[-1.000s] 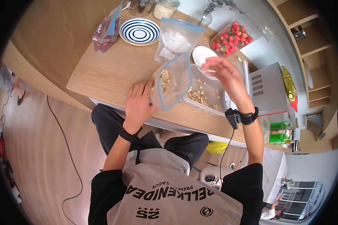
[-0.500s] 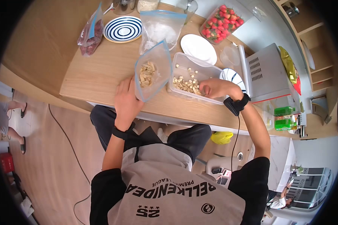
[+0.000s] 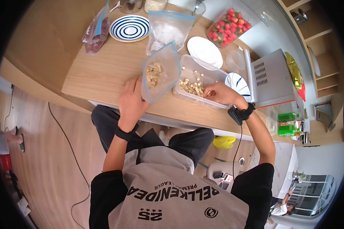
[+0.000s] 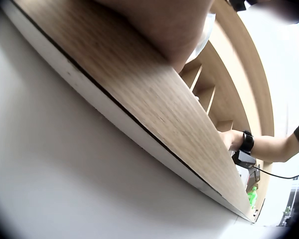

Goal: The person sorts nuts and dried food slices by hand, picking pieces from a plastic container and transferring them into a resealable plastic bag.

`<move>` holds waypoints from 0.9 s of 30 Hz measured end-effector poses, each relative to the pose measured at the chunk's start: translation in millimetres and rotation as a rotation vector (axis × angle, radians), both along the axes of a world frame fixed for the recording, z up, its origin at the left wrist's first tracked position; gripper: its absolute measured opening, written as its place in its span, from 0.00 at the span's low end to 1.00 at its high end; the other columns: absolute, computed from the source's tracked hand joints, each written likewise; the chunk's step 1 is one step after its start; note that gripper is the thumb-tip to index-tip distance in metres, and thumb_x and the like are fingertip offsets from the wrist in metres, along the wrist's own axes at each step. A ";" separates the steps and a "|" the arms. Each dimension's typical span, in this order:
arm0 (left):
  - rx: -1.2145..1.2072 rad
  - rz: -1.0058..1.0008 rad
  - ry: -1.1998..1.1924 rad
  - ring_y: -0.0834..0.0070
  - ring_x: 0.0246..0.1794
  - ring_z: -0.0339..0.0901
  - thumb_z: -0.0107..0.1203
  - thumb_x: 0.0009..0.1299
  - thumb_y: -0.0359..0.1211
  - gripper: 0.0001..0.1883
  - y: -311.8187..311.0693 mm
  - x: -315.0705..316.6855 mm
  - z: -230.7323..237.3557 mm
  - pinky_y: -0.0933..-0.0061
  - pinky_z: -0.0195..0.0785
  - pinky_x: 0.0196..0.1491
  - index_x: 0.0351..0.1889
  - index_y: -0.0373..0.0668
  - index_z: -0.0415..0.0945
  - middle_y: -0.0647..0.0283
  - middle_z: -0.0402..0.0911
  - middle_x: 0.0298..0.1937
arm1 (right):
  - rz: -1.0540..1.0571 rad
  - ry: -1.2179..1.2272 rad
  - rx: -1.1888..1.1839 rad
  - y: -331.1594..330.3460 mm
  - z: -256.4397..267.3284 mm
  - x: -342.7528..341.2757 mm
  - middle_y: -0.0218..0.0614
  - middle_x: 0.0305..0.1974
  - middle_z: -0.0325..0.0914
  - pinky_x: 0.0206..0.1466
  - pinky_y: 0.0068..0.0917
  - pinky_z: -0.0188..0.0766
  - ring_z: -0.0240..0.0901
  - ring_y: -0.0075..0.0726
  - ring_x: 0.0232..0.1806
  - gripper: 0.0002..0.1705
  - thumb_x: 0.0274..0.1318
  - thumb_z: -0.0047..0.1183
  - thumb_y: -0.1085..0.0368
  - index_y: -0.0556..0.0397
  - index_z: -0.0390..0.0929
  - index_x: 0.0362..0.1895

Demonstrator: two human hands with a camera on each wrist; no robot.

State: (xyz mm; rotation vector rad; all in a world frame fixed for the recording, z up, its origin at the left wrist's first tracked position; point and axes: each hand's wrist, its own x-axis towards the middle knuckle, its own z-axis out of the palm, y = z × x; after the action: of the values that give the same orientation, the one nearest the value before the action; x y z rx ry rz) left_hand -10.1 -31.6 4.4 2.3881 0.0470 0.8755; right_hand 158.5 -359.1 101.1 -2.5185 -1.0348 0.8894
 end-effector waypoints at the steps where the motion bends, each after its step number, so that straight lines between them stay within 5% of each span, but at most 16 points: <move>1: -0.001 0.005 -0.002 0.53 0.55 0.78 0.69 0.60 0.35 0.31 0.1 0.2 -0.3 0.56 0.71 0.58 0.63 0.39 0.77 0.54 0.82 0.53 | 0.005 -0.002 -0.001 0.0 1.2 -0.1 0.42 0.34 0.86 0.40 0.31 0.76 0.82 0.32 0.34 0.15 0.57 0.66 0.64 0.59 0.84 0.46; 9: 0.016 -0.008 -0.018 0.53 0.54 0.78 0.68 0.60 0.35 0.31 1.0 1.1 -1.7 0.56 0.70 0.59 0.63 0.38 0.76 0.53 0.81 0.52 | -0.326 0.292 0.298 -14.6 -2.8 1.9 0.31 0.38 0.84 0.45 0.26 0.80 0.80 0.25 0.38 0.08 0.68 0.56 0.76 0.63 0.82 0.49; 27: 0.040 -0.029 0.082 0.47 0.53 0.77 0.71 0.57 0.35 0.33 1.1 0.9 -4.7 0.51 0.69 0.56 0.62 0.36 0.76 0.49 0.80 0.51 | -0.447 0.087 0.556 -12.2 -12.1 -13.2 0.35 0.37 0.86 0.42 0.26 0.82 0.82 0.25 0.34 0.10 0.73 0.55 0.69 0.66 0.81 0.50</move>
State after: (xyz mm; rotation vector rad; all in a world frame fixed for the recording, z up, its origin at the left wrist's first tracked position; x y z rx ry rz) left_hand -9.2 -30.5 -0.3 2.4551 0.0276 0.7716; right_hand 145.4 -371.3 89.0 -2.0851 -0.5501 0.4885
